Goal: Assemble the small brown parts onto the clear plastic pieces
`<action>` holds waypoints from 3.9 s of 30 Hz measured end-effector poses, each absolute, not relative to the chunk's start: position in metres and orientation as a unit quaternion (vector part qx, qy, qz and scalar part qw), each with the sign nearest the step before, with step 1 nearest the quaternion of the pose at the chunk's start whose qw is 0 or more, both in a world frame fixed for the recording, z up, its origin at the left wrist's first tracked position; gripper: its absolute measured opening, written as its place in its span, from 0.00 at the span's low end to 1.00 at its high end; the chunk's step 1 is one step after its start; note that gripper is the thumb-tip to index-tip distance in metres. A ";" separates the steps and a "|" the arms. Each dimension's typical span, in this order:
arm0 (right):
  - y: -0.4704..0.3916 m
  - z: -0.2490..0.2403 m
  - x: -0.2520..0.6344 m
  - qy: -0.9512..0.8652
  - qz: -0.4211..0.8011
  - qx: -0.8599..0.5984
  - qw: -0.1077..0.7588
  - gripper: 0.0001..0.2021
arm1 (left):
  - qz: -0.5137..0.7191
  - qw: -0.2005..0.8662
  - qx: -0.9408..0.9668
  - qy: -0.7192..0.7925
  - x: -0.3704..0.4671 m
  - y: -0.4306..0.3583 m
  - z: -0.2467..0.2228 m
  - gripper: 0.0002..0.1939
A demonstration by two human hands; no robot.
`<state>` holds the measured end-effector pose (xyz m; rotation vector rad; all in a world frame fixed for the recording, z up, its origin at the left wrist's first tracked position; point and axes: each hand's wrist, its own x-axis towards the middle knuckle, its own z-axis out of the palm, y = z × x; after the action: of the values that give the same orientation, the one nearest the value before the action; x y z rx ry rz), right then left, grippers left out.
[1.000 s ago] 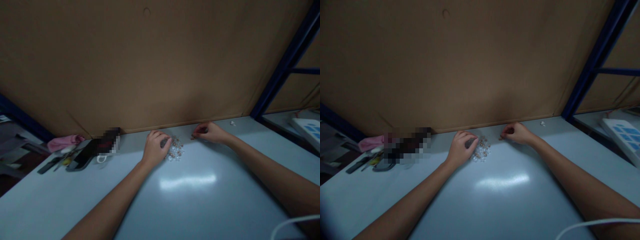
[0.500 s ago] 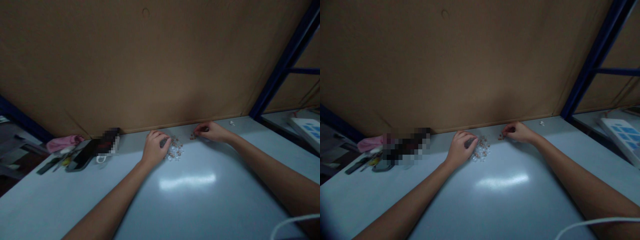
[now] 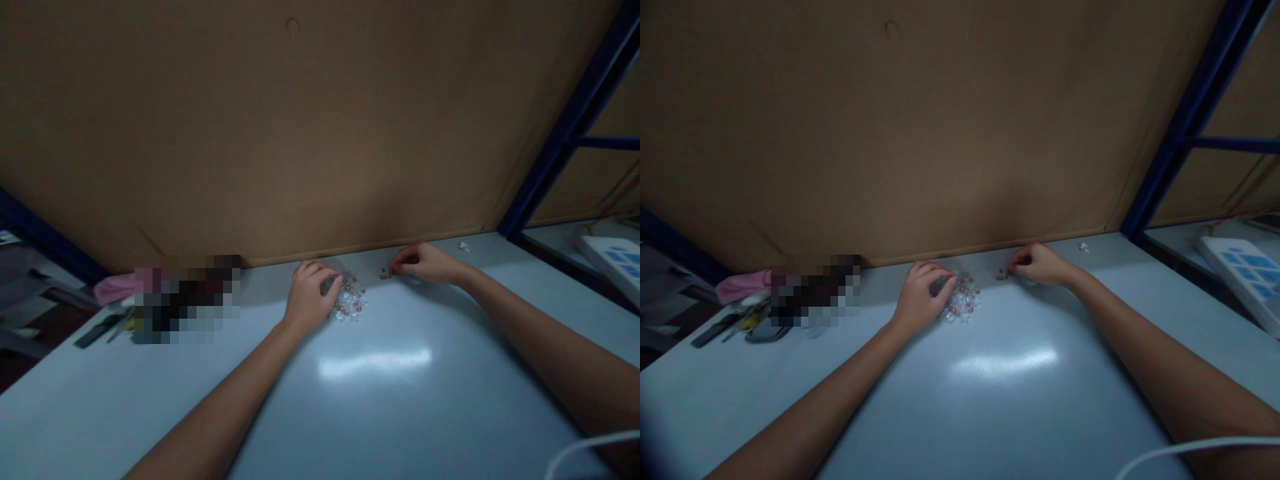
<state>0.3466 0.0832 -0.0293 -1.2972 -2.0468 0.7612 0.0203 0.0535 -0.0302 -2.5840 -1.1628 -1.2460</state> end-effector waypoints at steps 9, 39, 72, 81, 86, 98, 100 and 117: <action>0.062 -0.025 0.311 -0.838 0.041 -0.399 0.369 0.11 | -0.389 0.015 -0.836 -0.387 0.025 0.049 -0.029 0.06; 0.045 -0.024 0.280 -0.891 -0.023 -0.361 0.275 0.05 | -0.386 -0.011 -0.846 -0.368 0.033 0.037 -0.023 0.05; 0.051 -0.020 0.298 -0.839 -0.037 -0.427 0.335 0.14 | -0.407 -0.023 -0.845 -0.347 0.034 0.037 -0.022 0.09; 0.051 -0.026 0.292 -0.869 -0.057 -0.396 0.290 0.10 | -0.402 -0.022 -0.845 -0.351 0.035 0.036 -0.023 0.09; 0.050 -0.025 0.289 -0.868 -0.081 -0.408 0.269 0.07 | -0.402 -0.025 -0.846 -0.349 0.035 0.035 -0.023 0.09; 0.043 -0.020 0.283 -0.879 -0.064 -0.357 0.309 0.14 | -0.404 -0.029 -0.852 -0.332 0.035 0.034 -0.022 0.10; 0.039 -0.018 0.277 -0.891 -0.045 -0.319 0.319 0.15 | -0.402 -0.031 -0.854 -0.328 0.036 0.034 -0.022 0.10; 0.045 -0.014 0.291 -0.857 -0.123 -0.384 0.320 0.05 | -0.403 -0.017 -0.848 -0.343 0.035 0.033 -0.021 0.09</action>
<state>0.2907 0.0447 -0.0142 -1.0095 -2.2539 -0.3220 0.0352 0.0328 -0.0205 -2.6938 -1.0883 -1.2797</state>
